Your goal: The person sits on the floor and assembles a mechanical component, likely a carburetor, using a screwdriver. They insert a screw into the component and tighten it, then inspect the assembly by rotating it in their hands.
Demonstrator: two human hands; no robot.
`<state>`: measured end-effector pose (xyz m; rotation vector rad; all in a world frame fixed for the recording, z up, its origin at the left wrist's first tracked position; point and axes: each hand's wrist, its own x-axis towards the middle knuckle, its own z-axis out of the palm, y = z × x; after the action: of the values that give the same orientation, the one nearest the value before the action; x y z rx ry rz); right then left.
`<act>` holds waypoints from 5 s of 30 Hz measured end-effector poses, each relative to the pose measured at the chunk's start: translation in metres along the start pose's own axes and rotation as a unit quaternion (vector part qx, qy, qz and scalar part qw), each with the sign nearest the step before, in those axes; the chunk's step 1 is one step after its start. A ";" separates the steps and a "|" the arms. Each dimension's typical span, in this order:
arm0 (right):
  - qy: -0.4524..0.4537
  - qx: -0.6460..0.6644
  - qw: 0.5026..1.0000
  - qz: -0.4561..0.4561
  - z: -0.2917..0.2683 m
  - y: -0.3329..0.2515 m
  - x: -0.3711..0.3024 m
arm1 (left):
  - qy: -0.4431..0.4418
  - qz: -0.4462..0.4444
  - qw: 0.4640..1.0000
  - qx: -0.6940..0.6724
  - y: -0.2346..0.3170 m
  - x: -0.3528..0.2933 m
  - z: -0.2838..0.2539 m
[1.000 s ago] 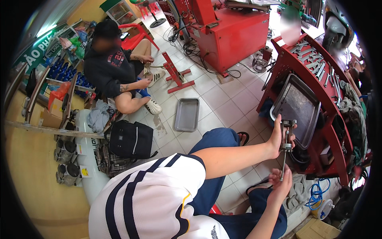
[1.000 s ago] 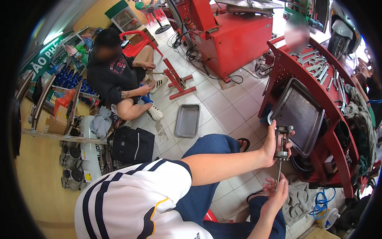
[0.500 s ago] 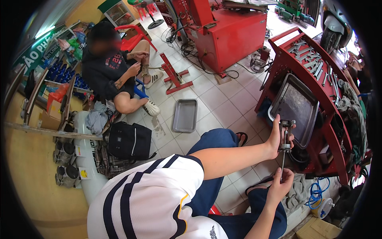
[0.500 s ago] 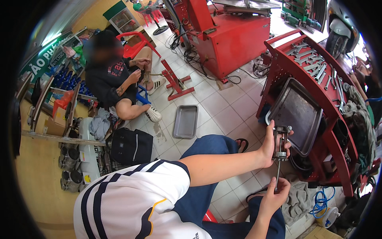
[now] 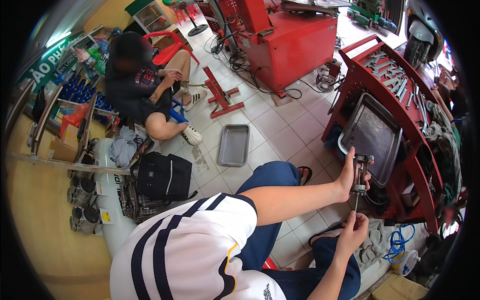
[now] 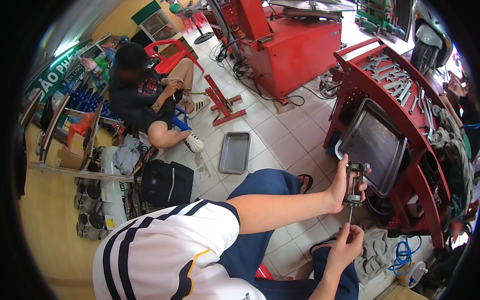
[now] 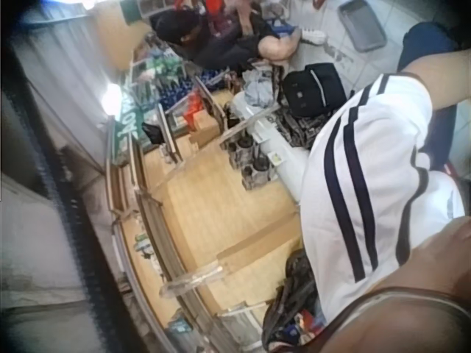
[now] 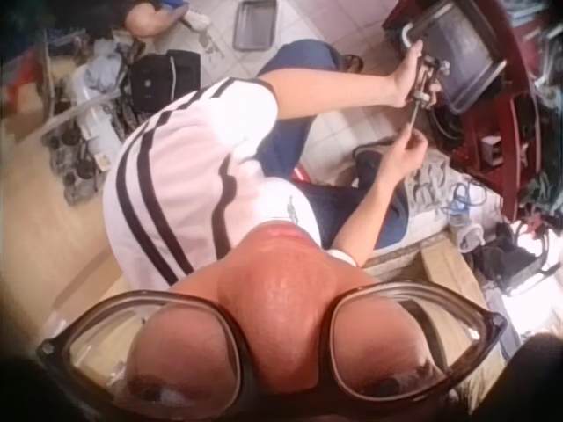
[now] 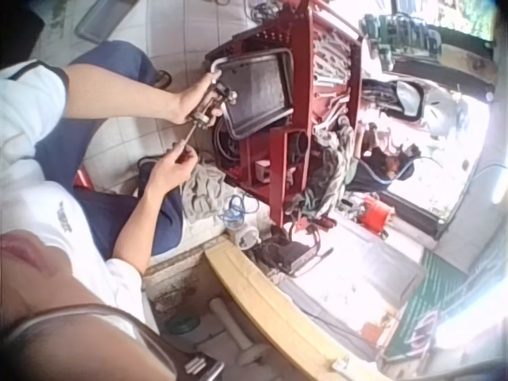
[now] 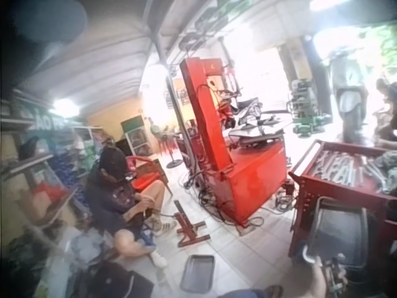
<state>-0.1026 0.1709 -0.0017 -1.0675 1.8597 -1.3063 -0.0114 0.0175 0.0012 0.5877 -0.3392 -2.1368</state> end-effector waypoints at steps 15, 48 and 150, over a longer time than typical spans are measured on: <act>-0.118 0.244 0.951 0.145 -0.009 0.003 0.015 | -0.006 0.000 1.000 -0.001 0.005 0.004 0.009; -0.097 0.129 0.982 0.102 -0.003 0.001 0.008 | 0.017 -0.023 0.997 0.071 -0.001 -0.005 0.009; -0.357 -0.331 0.863 -0.135 0.139 -0.023 0.283 | -0.078 -0.083 0.992 0.048 0.069 0.013 -0.001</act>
<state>-0.1163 -0.1436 -0.0352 -1.9010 1.5936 -0.2409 0.0298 -0.0330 0.0271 0.5202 -0.4970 -2.3431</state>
